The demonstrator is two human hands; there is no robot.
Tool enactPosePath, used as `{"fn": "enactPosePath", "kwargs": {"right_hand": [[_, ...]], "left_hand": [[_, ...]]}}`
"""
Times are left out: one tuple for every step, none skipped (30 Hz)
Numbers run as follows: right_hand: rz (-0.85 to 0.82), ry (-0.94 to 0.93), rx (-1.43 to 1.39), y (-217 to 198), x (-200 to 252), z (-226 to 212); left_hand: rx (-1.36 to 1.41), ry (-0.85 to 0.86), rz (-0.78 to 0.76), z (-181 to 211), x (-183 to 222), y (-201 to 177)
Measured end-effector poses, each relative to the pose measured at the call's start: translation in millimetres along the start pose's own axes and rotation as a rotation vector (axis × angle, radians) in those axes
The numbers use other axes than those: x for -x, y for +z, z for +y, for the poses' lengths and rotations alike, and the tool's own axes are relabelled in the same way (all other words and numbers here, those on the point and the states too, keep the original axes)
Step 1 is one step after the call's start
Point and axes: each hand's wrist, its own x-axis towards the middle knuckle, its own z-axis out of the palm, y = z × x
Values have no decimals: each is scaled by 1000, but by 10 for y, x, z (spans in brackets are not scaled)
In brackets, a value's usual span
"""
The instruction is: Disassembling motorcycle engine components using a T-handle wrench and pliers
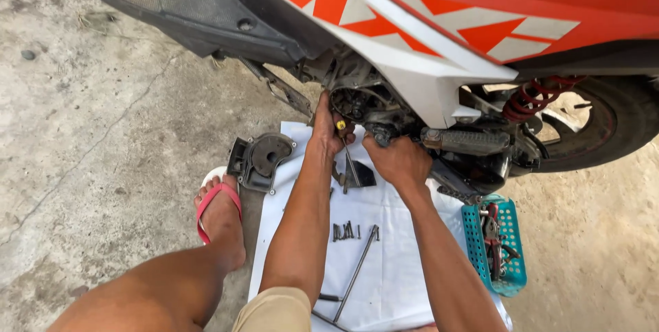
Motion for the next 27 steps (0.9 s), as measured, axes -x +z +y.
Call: {"fn": "enactPosePath", "kwargs": {"right_hand": [[-10, 7, 3, 32, 34, 14], [-12, 8, 10, 22, 5, 19], [-13, 9, 18, 8, -30, 19], [-18, -4, 25, -10, -57, -4], [-29, 3, 36, -33, -82, -25], [-47, 26, 40, -27, -25, -8], [-58, 31, 40, -5, 4, 0], [-47, 31, 36, -18, -6, -8], [-37, 31, 31, -34, -8, -19], [-20, 12, 25, -116, -17, -67], [-64, 24, 74, -183, -25, -114], [-140, 63, 131, -171, 120, -68], [-156, 69, 135, -187, 101, -100], [-147, 52, 125, -196, 119, -87], [-137, 34, 115, -213, 136, -80], [-129, 29, 110, -198, 238, -15], [-73, -63, 89, -201, 343, 42], [-8, -154, 65, -220, 417, 92], [9, -160, 57, -193, 438, 236], [271, -313, -21, -140, 533, 430], [536, -463, -98, -81, 631, 628], [543, -458, -102, -131, 667, 814], [638, -388, -169, -179, 704, 1003], [734, -322, -236, -236, 719, 1186], [743, -322, -240, -281, 568, 1417], [693, -143, -376, -320, 458, 1681], [637, 37, -510, -362, 346, 1960]], "left_hand": [[2, -9, 9, -27, 45, -30], [5, 4, 11, -24, 35, 13], [8, 16, 12, -14, 22, 60], [20, 25, 16, -5, -18, 59], [17, 48, 37, 2, -54, 63], [4, 55, 65, -48, -43, 25], [4, 49, 76, -113, -84, -39], [-27, 79, 120, -140, -157, -41], [-57, 109, 165, -165, -221, -43], [-56, 132, 151, -152, -244, 0], [-78, 144, 182, -138, -274, 30], [-98, 122, 239, -298, -205, -85], [-96, 112, 252, -228, -114, -75], [-156, 187, 256, -225, -7, -80], [-217, 261, 257, -211, 101, -75], [-219, 270, 252, -158, 267, -82], [-410, 294, 280, -99, 444, -75], [-605, 324, 302, -17, 597, -31], [-610, 340, 291, 115, 627, 33], [-825, 322, 386, 166, 694, 50], [-1039, 302, 481, 211, 757, 64], [-1047, 306, 476, 292, 768, 83], [-1088, 357, 488, 370, 778, 105], [-1126, 414, 501, 459, 782, 141], [-1129, 422, 496, 543, 662, 149], [-1178, 419, 562, 582, 546, 143], [-1226, 417, 628, 610, 423, 146]]}}
